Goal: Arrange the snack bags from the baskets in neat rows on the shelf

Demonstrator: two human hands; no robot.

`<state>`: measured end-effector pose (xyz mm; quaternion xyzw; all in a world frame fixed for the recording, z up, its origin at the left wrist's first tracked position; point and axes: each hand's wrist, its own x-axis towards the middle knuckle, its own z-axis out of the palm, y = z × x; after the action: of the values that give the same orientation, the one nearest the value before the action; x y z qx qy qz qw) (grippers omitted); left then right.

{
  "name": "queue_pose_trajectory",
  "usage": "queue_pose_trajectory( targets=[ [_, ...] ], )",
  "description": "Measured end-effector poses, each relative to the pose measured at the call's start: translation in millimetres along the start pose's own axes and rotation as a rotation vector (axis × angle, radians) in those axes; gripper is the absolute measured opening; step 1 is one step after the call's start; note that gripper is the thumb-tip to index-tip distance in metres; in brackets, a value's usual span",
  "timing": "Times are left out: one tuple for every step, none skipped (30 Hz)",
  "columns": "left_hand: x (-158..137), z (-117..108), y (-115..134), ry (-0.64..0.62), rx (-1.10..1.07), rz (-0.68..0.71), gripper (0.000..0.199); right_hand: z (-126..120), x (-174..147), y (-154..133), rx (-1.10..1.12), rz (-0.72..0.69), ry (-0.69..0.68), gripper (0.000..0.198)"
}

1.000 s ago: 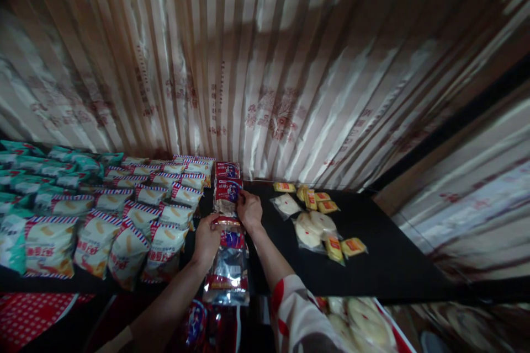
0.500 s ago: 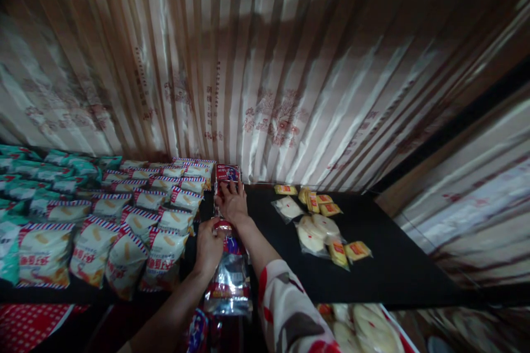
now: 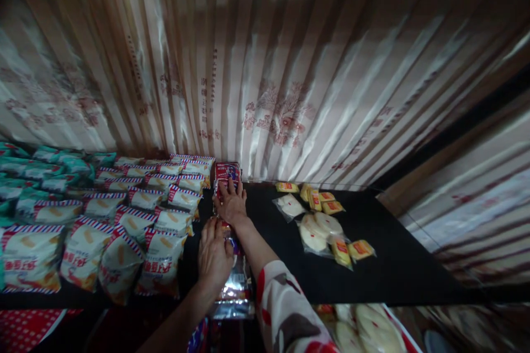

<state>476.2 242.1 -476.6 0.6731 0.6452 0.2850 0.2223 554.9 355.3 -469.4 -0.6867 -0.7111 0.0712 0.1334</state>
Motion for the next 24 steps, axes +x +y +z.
queue_pose_trajectory(
  targets=[
    [0, 1, -1, 0.0, 0.012, -0.002, 0.054, 1, 0, 0, -0.008, 0.002, 0.002, 0.057],
    [0, 2, -1, 0.001, 0.026, -0.002, 0.054, 1, 0, -1, -0.017, 0.004, 0.004, 0.058],
    [1, 3, -2, 0.001, 0.041, -0.001, 0.054, 2, 0, -1, -0.028, 0.005, 0.006, 0.058],
    [1, 3, -2, -0.001, 0.057, 0.005, 0.054, 3, -1, -1, -0.038, 0.008, 0.007, 0.058],
    [1, 2, -2, -0.003, 0.07, 0.012, 0.054, 3, -1, -1, -0.046, 0.011, 0.008, 0.058],
    [1, 2, -1, -0.004, 0.082, 0.017, 0.054, 4, -1, -1, -0.05, 0.014, 0.007, 0.058],
    [0, 1, -1, -0.005, 0.091, 0.022, 0.053, 4, -1, -2, -0.05, 0.017, 0.008, 0.058],
    [0, 0, 0, -0.001, 0.097, 0.022, 0.053, 5, -1, -1, -0.048, 0.018, 0.008, 0.058],
    [0, -1, 0, 0.004, 0.101, 0.019, 0.053, 5, 0, -1, -0.044, 0.019, 0.006, 0.058],
    [0, -2, 1, 0.01, 0.104, 0.015, 0.053, 4, 0, -1, -0.037, 0.018, 0.002, 0.058],
    [0, -3, 2, 0.015, 0.106, 0.009, 0.053, 3, 1, -1, -0.03, 0.018, -0.003, 0.058],
    [0, -4, 3, 0.018, 0.108, 0.006, 0.053, 2, 2, -2, -0.024, 0.018, -0.009, 0.058],
    [-1, -5, 4, 0.02, 0.109, 0.005, 0.053, 1, 3, -2, -0.02, 0.017, -0.01, 0.058],
    [-1, -6, 4, 0.024, 0.108, 0.007, 0.053, -1, 4, -2, -0.017, 0.014, -0.006, 0.057],
    [-1, -7, 4, 0.028, 0.107, 0.013, 0.053, -3, 5, -3, -0.016, 0.012, 0.003, 0.057],
    [-1, -7, 4, 0.035, 0.104, 0.021, 0.053, -5, 5, -4, -0.015, 0.01, 0.014, 0.056],
    [-2, -7, 4, 0.044, 0.1, 0.03, 0.053, -6, 6, -4, -0.011, 0.009, 0.027, 0.055],
    [-2, -7, 4, 0.053, 0.094, 0.042, 0.054, -8, 6, -5, -0.004, 0.007, 0.043, 0.055],
    [-2, -8, 4, 0.063, 0.088, 0.053, 0.055, -10, 6, -6, 0.006, 0.004, 0.063, 0.054],
    [-2, -8, 4, 0.075, 0.08, 0.066, 0.055, -11, 5, -6, 0.017, 0.0, 0.091, 0.053],
    [-3, -9, 4, 0.089, 0.069, 0.081, 0.053, -14, 3, -7, 0.031, -0.006, 0.13, 0.052],
    [-3, -10, 4, 0.105, 0.052, 0.103, 0.051, -16, 1, -8, 0.05, -0.015, 0.178, 0.051],
    [-5, -13, 5, 0.121, 0.028, 0.131, 0.049, -19, -4, -9, 0.079, -0.028, 0.233, 0.049],
    [-8, -16, 5, 0.138, -0.003, 0.165, 0.045, -23, -9, -10, 0.123, -0.044, 0.287, 0.046]
  ],
)
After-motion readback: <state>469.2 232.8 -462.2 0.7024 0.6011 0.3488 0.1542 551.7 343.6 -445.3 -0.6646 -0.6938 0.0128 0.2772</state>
